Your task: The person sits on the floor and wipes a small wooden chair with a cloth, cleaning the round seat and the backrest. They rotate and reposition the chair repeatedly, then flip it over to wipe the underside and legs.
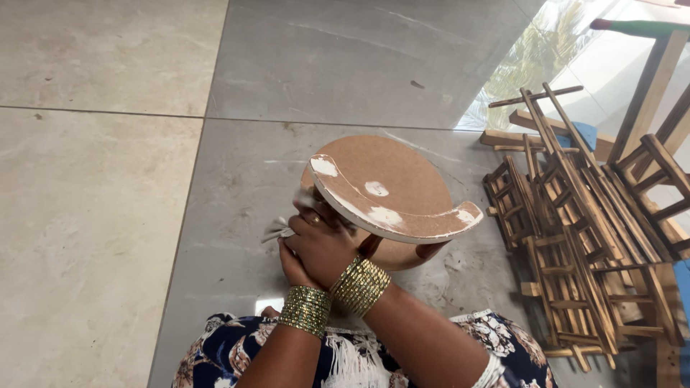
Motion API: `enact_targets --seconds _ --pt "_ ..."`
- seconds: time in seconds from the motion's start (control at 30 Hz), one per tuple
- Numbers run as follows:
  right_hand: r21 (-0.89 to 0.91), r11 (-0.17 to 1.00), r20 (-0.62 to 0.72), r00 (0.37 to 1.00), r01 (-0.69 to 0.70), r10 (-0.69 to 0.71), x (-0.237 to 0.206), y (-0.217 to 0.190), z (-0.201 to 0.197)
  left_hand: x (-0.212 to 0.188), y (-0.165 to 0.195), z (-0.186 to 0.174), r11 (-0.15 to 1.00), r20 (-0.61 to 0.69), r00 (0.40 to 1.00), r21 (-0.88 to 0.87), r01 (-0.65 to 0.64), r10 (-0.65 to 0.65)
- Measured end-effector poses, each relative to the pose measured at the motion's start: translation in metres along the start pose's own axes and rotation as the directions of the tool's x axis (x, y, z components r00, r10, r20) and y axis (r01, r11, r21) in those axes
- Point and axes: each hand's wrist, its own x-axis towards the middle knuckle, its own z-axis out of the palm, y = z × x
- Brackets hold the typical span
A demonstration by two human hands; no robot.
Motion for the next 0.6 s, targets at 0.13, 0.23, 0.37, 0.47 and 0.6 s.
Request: enact_targets --seconds 0.13,0.23,0.37,0.47,0.6 --pt "0.350 0.932 -0.148 0.977 -0.092 0.152 -0.015 -0.007 -0.006 0.000 0.010 0.000 0.999 -0.066 0.997 -0.023 0.044 -0.045" --pt "0.358 0.926 -0.182 0.964 -0.117 0.192 -0.031 -0.010 -0.019 0.007 0.020 0.000 0.974 -0.154 0.983 0.186 0.130 -0.102" --pt "0.318 0.948 -0.183 0.979 -0.029 0.091 -0.060 -0.009 -0.029 0.009 0.016 -0.008 0.909 -0.029 0.967 0.335 0.248 -0.254" --pt "0.348 0.931 -0.212 0.977 0.107 -0.033 -0.086 0.005 -0.033 0.008 0.010 -0.013 0.907 -0.220 0.939 0.274 0.318 -0.263" --pt "0.405 0.872 -0.237 0.953 0.274 -0.189 -0.124 0.034 -0.034 0.008 0.006 -0.009 0.944 -0.140 0.971 0.242 0.223 -0.193"
